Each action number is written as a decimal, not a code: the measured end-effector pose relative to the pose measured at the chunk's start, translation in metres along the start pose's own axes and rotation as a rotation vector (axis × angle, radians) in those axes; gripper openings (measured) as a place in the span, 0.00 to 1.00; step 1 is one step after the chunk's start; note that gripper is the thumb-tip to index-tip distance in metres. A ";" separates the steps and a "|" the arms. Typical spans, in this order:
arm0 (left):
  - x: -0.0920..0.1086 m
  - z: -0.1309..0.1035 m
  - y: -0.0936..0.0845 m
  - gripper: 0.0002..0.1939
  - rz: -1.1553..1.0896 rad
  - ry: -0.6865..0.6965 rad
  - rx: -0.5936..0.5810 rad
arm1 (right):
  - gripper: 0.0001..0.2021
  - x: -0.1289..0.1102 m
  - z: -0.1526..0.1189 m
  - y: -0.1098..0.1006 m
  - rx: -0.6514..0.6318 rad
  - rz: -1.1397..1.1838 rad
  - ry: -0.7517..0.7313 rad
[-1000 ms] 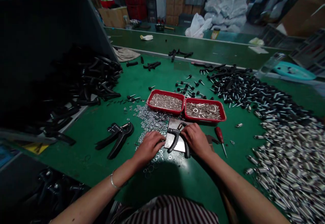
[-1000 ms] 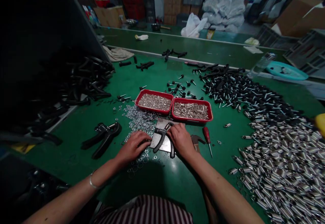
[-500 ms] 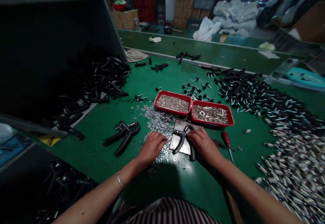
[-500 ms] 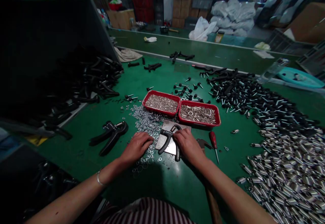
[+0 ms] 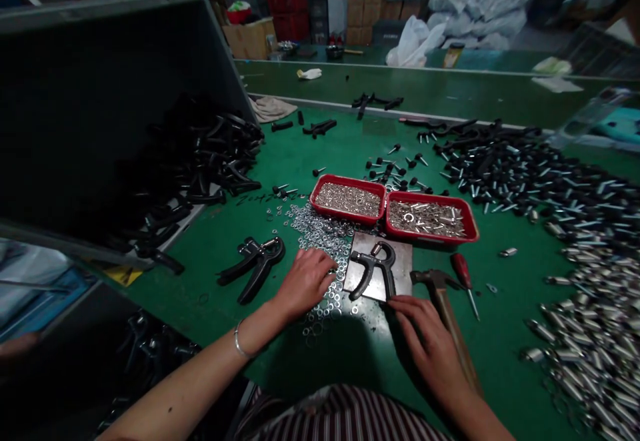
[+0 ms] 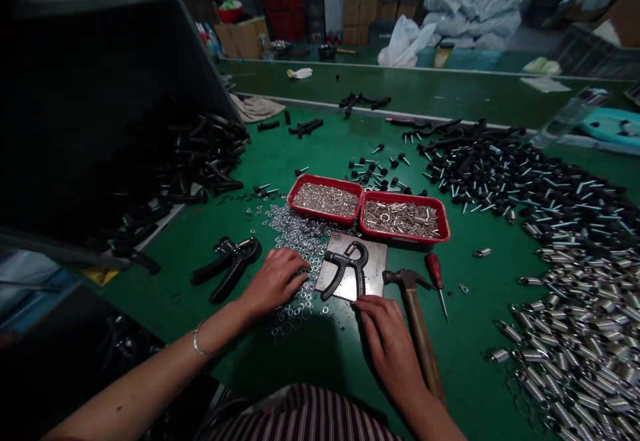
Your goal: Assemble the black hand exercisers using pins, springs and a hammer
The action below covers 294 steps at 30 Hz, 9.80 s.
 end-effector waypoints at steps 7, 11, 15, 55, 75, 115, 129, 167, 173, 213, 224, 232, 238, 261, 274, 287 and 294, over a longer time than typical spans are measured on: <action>0.020 0.011 0.003 0.08 0.053 -0.023 -0.099 | 0.11 0.009 -0.004 0.008 0.045 0.018 -0.002; 0.003 0.010 -0.007 0.09 0.039 -0.086 0.016 | 0.11 0.010 -0.004 0.011 0.058 0.055 0.008; 0.002 0.007 -0.008 0.07 0.006 0.003 0.008 | 0.10 0.013 -0.001 0.012 0.055 0.059 0.024; -0.011 0.019 0.000 0.07 0.110 0.090 -0.106 | 0.08 0.012 0.004 0.009 0.052 0.097 0.060; -0.005 0.021 -0.003 0.06 0.128 0.034 -0.181 | 0.09 0.015 0.004 0.008 0.032 0.126 0.084; 0.055 0.085 -0.003 0.11 0.200 0.260 0.010 | 0.09 0.028 -0.010 -0.033 0.088 -0.020 0.122; 0.062 0.085 0.000 0.09 0.305 0.340 0.099 | 0.10 0.025 -0.009 -0.027 0.011 -0.097 0.111; -0.053 0.162 -0.027 0.14 -0.063 -0.077 0.296 | 0.17 -0.028 0.047 -0.061 -0.260 -0.118 0.439; -0.003 0.117 -0.020 0.10 -0.375 0.094 0.171 | 0.17 -0.011 0.046 -0.060 -0.247 -0.038 0.544; 0.055 0.127 0.005 0.11 0.194 0.424 0.069 | 0.22 0.016 0.001 -0.043 0.164 0.618 0.773; 0.058 0.074 0.001 0.18 0.107 0.198 0.233 | 0.20 -0.008 0.046 -0.083 -0.064 0.114 0.471; 0.064 0.044 0.017 0.16 0.100 0.338 0.217 | 0.16 -0.009 0.092 -0.074 -0.292 -0.334 0.368; 0.061 0.045 0.009 0.15 0.001 0.290 0.186 | 0.16 -0.008 0.094 -0.074 -0.268 -0.411 0.336; -0.108 -0.089 -0.059 0.16 0.250 -0.453 0.064 | 0.26 0.052 -0.043 -0.094 -0.028 -0.102 0.509; -0.019 -0.053 -0.010 0.20 0.550 -0.102 -0.155 | 0.14 0.046 -0.030 -0.101 -0.054 -0.258 0.209; -0.038 -0.033 -0.006 0.21 0.302 -0.126 -0.311 | 0.06 0.145 0.073 -0.226 0.296 -0.033 0.350; -0.051 -0.020 -0.021 0.12 -0.165 -0.252 -0.077 | 0.19 0.103 0.041 -0.173 0.317 0.474 0.474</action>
Point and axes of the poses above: each hand's wrist, its own z-axis towards the middle knuckle, its own y-axis out of the palm, x = y × z, the point moved 2 cm from there along z, towards the middle knuckle, and after that the axes turned 14 degrees about z, right-handed, at the moved point
